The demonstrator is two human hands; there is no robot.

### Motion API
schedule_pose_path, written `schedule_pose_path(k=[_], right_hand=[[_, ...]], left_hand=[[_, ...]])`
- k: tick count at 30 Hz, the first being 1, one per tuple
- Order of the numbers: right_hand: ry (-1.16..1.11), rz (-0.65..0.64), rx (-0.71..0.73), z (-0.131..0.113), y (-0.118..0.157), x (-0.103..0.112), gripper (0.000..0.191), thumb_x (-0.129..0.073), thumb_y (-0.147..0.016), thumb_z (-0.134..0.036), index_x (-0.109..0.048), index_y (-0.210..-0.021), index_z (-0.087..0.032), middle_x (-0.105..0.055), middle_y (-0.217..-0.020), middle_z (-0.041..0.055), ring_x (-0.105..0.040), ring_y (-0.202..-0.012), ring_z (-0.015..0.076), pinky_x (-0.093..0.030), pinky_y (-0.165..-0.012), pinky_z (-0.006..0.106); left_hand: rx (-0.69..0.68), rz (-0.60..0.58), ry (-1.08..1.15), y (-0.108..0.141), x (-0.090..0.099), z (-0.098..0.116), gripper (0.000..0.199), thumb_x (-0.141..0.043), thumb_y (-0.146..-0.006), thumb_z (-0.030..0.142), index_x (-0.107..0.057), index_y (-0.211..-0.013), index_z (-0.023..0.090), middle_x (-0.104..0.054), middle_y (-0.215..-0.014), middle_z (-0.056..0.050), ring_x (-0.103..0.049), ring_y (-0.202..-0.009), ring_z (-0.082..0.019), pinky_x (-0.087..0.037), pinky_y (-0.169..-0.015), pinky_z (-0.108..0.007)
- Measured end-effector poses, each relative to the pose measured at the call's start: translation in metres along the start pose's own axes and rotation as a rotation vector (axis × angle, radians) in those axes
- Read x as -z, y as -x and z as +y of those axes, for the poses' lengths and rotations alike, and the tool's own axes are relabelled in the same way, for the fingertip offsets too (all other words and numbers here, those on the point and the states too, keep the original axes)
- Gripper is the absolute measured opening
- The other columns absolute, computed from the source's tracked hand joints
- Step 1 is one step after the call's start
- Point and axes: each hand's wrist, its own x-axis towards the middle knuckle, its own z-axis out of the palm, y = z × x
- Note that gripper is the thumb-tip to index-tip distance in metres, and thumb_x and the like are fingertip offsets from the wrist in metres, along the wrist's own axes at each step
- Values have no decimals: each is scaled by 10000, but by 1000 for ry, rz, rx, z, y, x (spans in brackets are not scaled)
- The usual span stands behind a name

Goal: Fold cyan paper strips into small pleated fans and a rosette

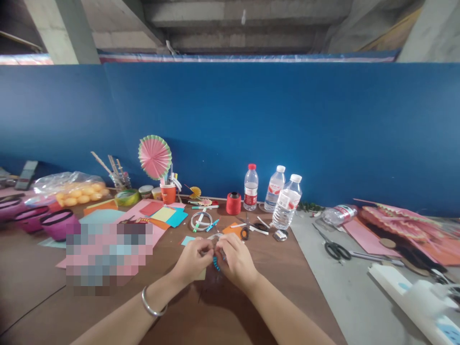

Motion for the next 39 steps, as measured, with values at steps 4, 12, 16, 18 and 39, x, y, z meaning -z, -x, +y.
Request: schedule_pose_path(k=[4,12,16,18,39], right_hand=[[-91,-30,-23,1,-1,1,139,-392,-846,-210,-509,-773,-202,-521,-833,62,-486,-799,179,-419,-733,318],[-292,103,-178,1,-1,4,116,-406,-843,-225,-471,-750,-202,-520,-810,47,-509,-786,172,-419,-730,309],[-255,132,-196,5,1,-1,124,-510,-777,-220,-529,-899,-215,-536,-918,56,-512,-874,191,-412,-783,324],[-200,59,-246,9,3,-5,374,-544,-739,-209,-482,-1106,-245,-538,-994,57,-517,-890,195,-413,-791,325],[-364,-223,-502,10,4,-18,737,-512,-608,-22,-317,-1264,-296,-565,-772,-32,-532,-678,123,-412,-670,246]], left_hand=[[127,-138,360,0,-4,-5,145,-408,-684,169,-466,-551,169,-474,-444,52,-471,-435,-99,-325,-466,-203],[172,-5,567,-14,14,-16,179,-399,-698,199,-443,-530,158,-436,-481,47,-415,-461,-82,-318,-479,-201],[76,172,88,-21,32,-26,243,-387,-787,276,-544,-638,165,-530,-585,20,-485,-576,-116,-336,-558,-220],[62,190,-166,-22,33,-29,281,-343,-824,288,-558,-681,176,-560,-616,6,-507,-609,-134,-337,-592,-240],[-87,54,-424,-15,22,-19,119,-417,-802,196,-535,-803,183,-565,-833,-46,-527,-803,-195,-370,-747,-324]])
